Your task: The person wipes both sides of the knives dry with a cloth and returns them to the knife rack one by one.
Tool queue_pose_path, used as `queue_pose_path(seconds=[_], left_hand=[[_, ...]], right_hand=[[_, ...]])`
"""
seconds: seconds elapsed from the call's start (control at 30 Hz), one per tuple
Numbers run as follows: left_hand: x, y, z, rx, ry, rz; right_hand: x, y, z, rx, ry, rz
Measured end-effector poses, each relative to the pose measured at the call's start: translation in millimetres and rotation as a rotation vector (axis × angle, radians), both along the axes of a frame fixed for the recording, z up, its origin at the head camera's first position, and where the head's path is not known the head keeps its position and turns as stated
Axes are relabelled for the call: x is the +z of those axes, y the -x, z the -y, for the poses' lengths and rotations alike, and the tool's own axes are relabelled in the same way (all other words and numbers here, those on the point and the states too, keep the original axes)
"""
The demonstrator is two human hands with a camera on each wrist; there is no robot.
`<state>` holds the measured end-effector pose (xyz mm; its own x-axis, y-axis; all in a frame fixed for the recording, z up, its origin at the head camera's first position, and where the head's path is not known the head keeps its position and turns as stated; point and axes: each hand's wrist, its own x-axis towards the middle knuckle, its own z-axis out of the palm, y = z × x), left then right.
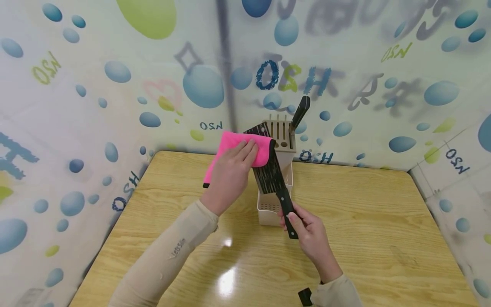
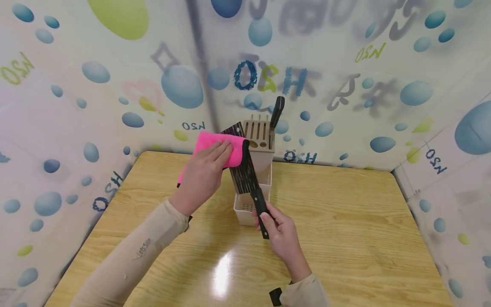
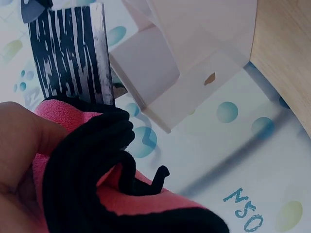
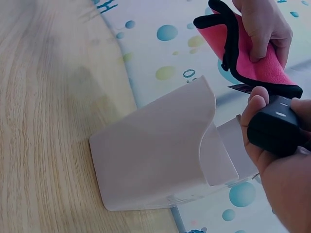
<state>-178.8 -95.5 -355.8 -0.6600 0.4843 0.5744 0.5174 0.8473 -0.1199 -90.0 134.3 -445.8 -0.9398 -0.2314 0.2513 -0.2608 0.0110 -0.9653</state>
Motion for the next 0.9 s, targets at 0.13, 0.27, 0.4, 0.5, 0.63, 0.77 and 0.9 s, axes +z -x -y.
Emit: queue_pose_path(seconds=[0.13,0.27,0.4,0.5,0.63,0.77,0.9], left_hand=[[-2.5,-2.2,-2.1,-0.006,0.015,0.005],[-2.1,-5.6,-3.9,-0.01,0.03,0.021],[-2.7,-8.6,-5.7,-0.011,0.05,0.036],[-3.5,-10.3,-7.3,-0.01,0.067,0.037],[-3.9,-13.1,-9.7,-0.011,0.085,0.038],[-4.6,-16.6,-11.8,-0.014,0.112,0.05],[-5.6,-19.5,-13.1,-0.009,0.15,0.058]], right_hand=[[-0.9,0.3,-0.3,-0.004,-0.004,0.023],[-0.3,0.2,-0.1,-0.023,-0.013,0.05],[0.6,0.7,0.7,-0.036,-0.016,0.058],[1.1,1.6,1.0,-0.041,-0.014,0.057],[1.2,2.9,0.6,-0.047,-0.015,0.051],[2.2,3.8,0.2,-0.057,-0.018,0.058],[4.3,4.6,0.2,-0.063,-0.015,0.073]])
